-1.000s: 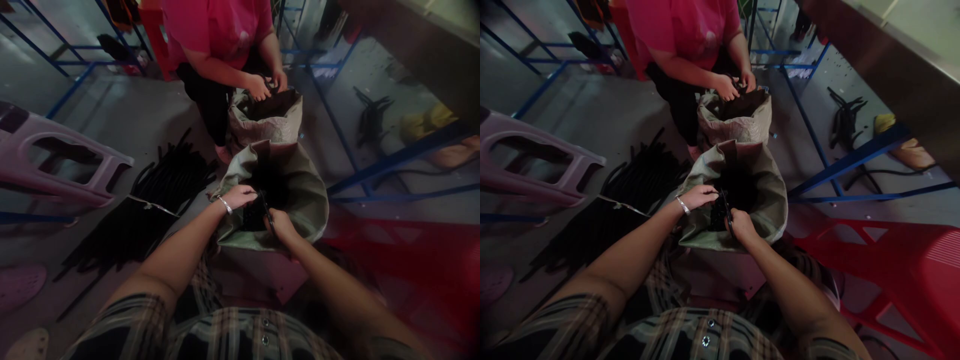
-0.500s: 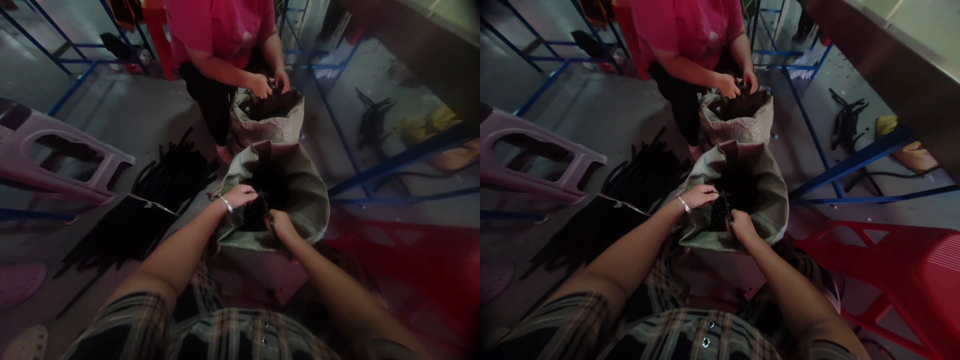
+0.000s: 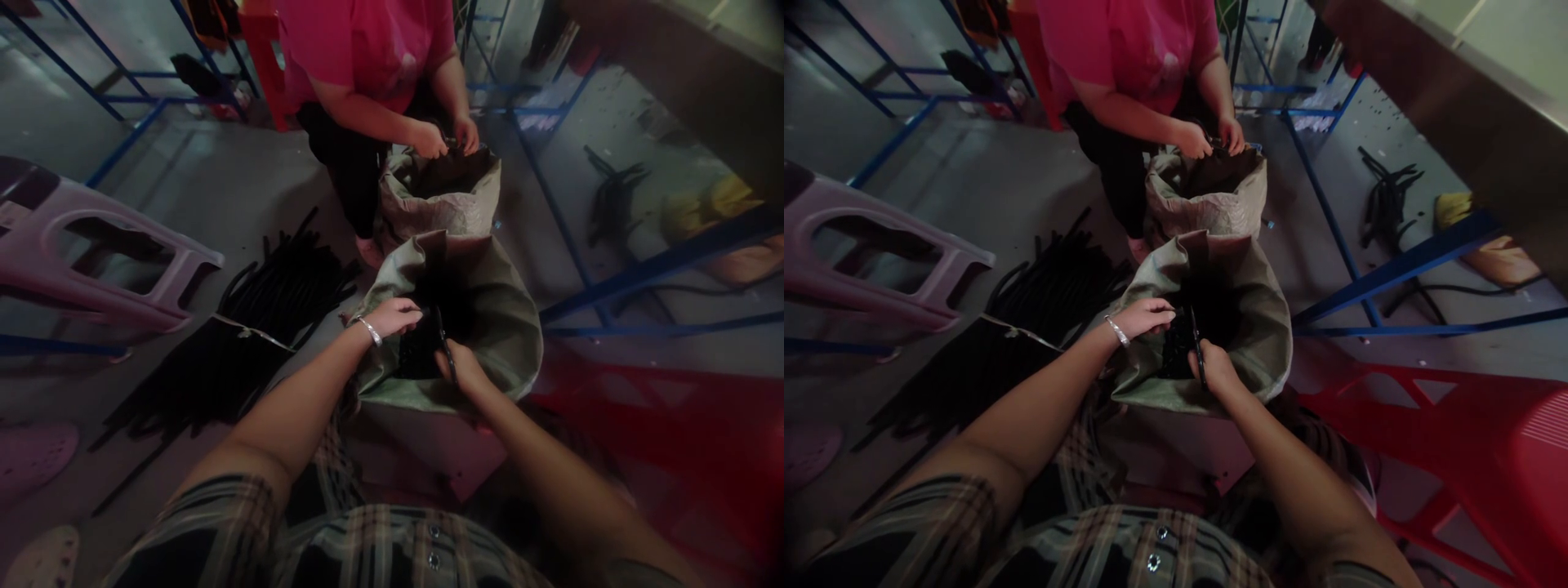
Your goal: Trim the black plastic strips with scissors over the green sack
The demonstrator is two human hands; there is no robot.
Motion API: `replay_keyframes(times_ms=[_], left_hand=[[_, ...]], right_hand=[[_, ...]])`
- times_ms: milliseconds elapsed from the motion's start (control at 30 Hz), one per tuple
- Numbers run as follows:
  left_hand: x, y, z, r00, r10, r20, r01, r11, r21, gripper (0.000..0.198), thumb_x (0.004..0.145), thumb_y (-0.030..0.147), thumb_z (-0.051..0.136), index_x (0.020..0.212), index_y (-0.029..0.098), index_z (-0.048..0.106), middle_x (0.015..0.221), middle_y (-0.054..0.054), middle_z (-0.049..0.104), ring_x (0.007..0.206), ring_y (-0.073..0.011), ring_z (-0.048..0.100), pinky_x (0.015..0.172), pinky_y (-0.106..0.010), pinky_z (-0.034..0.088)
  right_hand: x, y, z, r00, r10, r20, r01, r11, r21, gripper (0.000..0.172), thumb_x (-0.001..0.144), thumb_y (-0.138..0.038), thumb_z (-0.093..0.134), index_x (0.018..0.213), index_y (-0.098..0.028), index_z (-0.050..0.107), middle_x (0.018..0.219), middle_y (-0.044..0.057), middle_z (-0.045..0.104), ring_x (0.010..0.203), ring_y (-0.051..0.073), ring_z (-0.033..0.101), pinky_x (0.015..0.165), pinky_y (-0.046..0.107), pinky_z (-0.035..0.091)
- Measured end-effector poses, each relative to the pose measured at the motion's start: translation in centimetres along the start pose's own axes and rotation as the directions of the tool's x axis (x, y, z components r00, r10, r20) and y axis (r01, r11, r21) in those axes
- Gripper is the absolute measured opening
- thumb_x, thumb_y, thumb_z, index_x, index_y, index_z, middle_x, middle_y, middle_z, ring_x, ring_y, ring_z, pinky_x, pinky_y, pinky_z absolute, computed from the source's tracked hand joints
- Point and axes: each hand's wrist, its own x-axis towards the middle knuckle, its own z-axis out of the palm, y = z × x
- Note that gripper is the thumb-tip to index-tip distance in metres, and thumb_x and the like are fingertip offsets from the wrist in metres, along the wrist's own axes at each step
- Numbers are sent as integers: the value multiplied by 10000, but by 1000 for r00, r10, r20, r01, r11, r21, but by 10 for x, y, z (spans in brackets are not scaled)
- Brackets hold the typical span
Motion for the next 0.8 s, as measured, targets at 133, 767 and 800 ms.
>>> replay_keyframes(times_ms=[133, 767, 800], left_hand=[[0, 1, 1, 1000, 6, 16, -5, 1000, -23, 176, 771, 306, 567, 814, 136, 581, 655, -6, 600, 458, -50, 466, 423, -157, 343], [1, -7, 11, 987, 111, 115, -109, 994, -21, 200, 761, 309, 547, 829, 123, 577, 640, 11, 573, 473, -53, 476, 454, -164, 361], [1, -7, 11, 986, 113, 124, -111, 994, -17, 205, 762, 314, 549, 831, 122, 577, 641, 11, 574, 473, -54, 478, 454, -164, 360]], right_hand=[[-4, -5, 0, 995, -42, 93, 42, 999, -1, 122, 816, -300, 459, 831, -184, 493, 740, 22, 602, 608, 117, 511, 568, 211, 336], [-1, -13, -7, 990, 16, 140, 6, 987, -161, 148, 832, -304, 484, 913, -180, 481, 847, 55, 597, 672, 132, 502, 576, 233, 273], [-1, -13, -7, 990, 18, 142, 6, 986, -168, 148, 832, -305, 484, 910, -179, 484, 841, 54, 598, 663, 131, 497, 570, 234, 266]])
